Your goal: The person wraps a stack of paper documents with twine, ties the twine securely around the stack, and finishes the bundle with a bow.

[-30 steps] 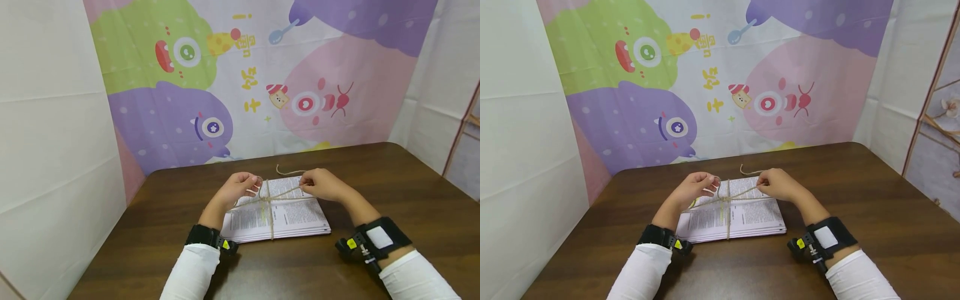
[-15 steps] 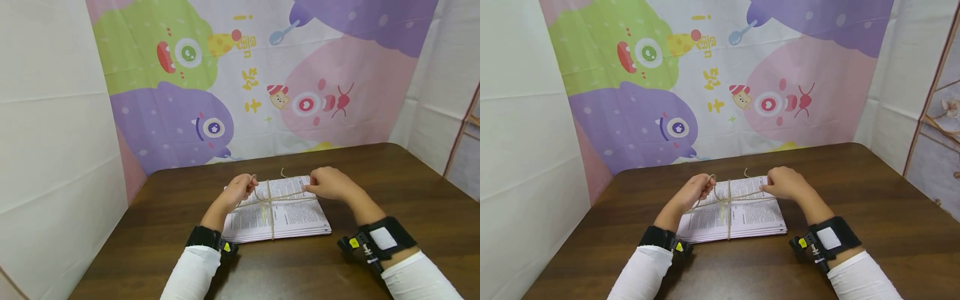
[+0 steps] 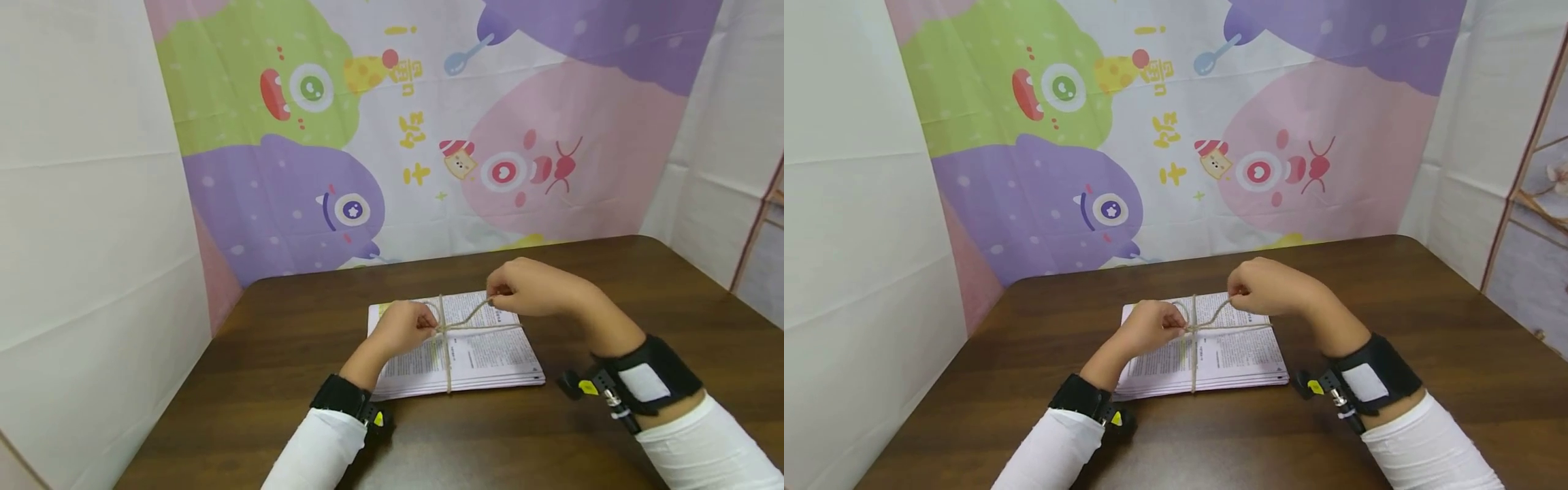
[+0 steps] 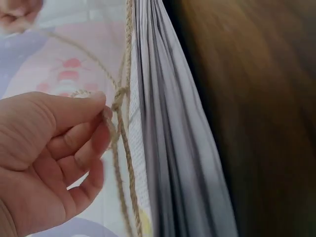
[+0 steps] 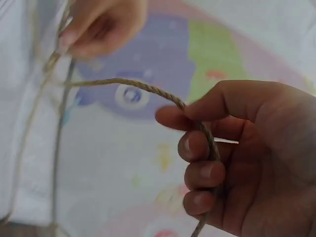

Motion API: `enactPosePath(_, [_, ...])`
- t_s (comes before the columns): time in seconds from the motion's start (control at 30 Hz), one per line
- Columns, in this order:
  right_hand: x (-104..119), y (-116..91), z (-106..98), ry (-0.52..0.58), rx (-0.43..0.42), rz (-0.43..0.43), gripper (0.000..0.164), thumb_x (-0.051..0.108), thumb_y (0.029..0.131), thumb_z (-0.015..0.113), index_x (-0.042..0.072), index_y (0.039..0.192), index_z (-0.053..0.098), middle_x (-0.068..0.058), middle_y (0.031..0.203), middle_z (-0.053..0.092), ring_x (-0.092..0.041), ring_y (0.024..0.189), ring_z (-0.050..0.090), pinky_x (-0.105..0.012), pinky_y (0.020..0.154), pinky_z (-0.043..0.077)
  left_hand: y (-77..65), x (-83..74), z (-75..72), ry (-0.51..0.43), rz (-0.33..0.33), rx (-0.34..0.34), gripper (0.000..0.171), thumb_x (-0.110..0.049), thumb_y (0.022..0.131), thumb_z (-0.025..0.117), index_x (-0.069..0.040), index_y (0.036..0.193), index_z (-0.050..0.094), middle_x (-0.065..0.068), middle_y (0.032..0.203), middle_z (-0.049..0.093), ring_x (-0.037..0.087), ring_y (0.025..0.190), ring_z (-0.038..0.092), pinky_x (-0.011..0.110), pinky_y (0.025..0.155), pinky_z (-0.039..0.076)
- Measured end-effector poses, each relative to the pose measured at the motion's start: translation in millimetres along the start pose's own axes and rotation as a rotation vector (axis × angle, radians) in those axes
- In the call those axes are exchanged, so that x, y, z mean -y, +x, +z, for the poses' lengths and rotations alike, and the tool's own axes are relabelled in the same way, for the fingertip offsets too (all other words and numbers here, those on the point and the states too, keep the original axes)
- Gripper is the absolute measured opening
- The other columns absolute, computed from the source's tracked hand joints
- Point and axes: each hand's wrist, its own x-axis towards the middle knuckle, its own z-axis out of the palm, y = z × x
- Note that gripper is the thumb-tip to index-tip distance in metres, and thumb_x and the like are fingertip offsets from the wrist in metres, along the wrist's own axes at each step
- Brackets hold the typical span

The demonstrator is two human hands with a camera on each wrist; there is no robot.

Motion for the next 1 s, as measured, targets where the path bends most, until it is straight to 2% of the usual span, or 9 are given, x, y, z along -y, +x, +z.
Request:
enactPosePath(0.13, [30,28,-5,-0.058,0.086,-0.167,0.014,0.002,0.086,0.062,0.011,0.084,0.073,0.009,0.073,0.060,-0.005,0.060,0.045,-0.027,0.059,0.043,5.3,1.9,3.5,0.043,-0.006,-0.003,0.003,-0.011,0.085,0.076,-0.009,0.087,0.075,-0.002,0.080,0.070,0.009,0.073,0.063,0.022,0.065,0.048])
enactPosePath(0.23, [48,54,-4,-0.056,0.177,-0.237,0.012,0.003,0.087,0.066,0.010,0.082,0.074,0.007,0.076,0.066,-0.005,0.064,0.052,-0.027,0.062,0.048,6.3,2.9,5.5,0.011,-0.015,0.011,0.001,-0.010,0.085,0.076,-0.010,0.086,0.075,-0.002,0.082,0.071,0.008,0.072,0.063,0.021,0.064,0.048])
enactPosePath(0.37, [51,92,4,0.090,0.252,-0.215,0.010,0.006,0.091,0.066,0.008,0.084,0.074,-0.001,0.080,0.069,-0.012,0.069,0.062,-0.028,0.066,0.052,4.4,6.3,7.4,-0.182,-0.067,0.034,0.005,-0.006,0.085,0.075,-0.009,0.089,0.076,0.001,0.087,0.072,0.011,0.077,0.065,0.021,0.066,0.050])
enactPosePath(0.5, [32,124,25,0.218,0.237,-0.137,0.011,0.010,0.093,0.065,0.006,0.089,0.073,-0.006,0.085,0.070,-0.016,0.074,0.062,-0.029,0.069,0.051,2.1,15.7,13.2,-0.403,-0.107,0.062,0.014,-0.006,0.082,0.078,-0.004,0.096,0.076,0.004,0.092,0.073,0.012,0.082,0.068,0.023,0.071,0.053])
enactPosePath(0.63, [7,139,51,0.224,0.164,-0.012,0.014,0.016,0.094,0.065,0.005,0.095,0.072,-0.005,0.091,0.070,-0.015,0.079,0.062,-0.032,0.074,0.051,1.3,21.6,19.9,-0.654,-0.185,0.106,0.021,-0.012,0.089,0.071,0.004,0.103,0.073,0.012,0.093,0.073,0.018,0.081,0.069,0.029,0.074,0.055])
enactPosePath(0.73, [-8,140,65,0.121,0.055,0.085,0.024,0.021,0.094,0.066,0.002,0.108,0.069,-0.011,0.106,0.067,-0.024,0.096,0.062,-0.039,0.083,0.050,1.7,22.5,20.3,-0.820,-0.273,0.108,0.027,-0.012,0.096,0.061,0.011,0.106,0.069,0.019,0.095,0.071,0.025,0.083,0.070,0.035,0.077,0.056])
enactPosePath(0.87, [-20,135,73,-0.029,-0.122,0.155,0.041,0.018,0.092,0.069,0.001,0.128,0.059,-0.019,0.129,0.052,-0.035,0.118,0.051,-0.048,0.095,0.044,2.8,23.1,17.7,-0.875,-0.329,0.123,0.026,-0.008,0.098,0.057,0.014,0.109,0.066,0.024,0.098,0.070,0.027,0.086,0.070,0.035,0.080,0.055])
enactPosePath(0.93, [-25,131,74,0.004,-0.206,0.123,0.039,0.008,0.091,0.068,0.000,0.127,0.058,-0.019,0.129,0.051,-0.036,0.119,0.049,-0.049,0.097,0.042,2.8,24.7,17.3,-0.898,-0.338,0.132,0.025,-0.005,0.098,0.057,0.016,0.110,0.064,0.025,0.098,0.069,0.026,0.086,0.069,0.036,0.081,0.055])
enactPosePath(1.0, [-27,127,76,0.096,-0.253,0.058,0.028,-0.001,0.089,0.064,-0.001,0.117,0.062,-0.017,0.120,0.057,-0.033,0.109,0.055,-0.046,0.091,0.046,2.4,26.9,17.5,-0.921,-0.345,0.137,0.024,-0.002,0.097,0.056,0.018,0.110,0.062,0.025,0.097,0.069,0.024,0.085,0.068,0.036,0.082,0.055])
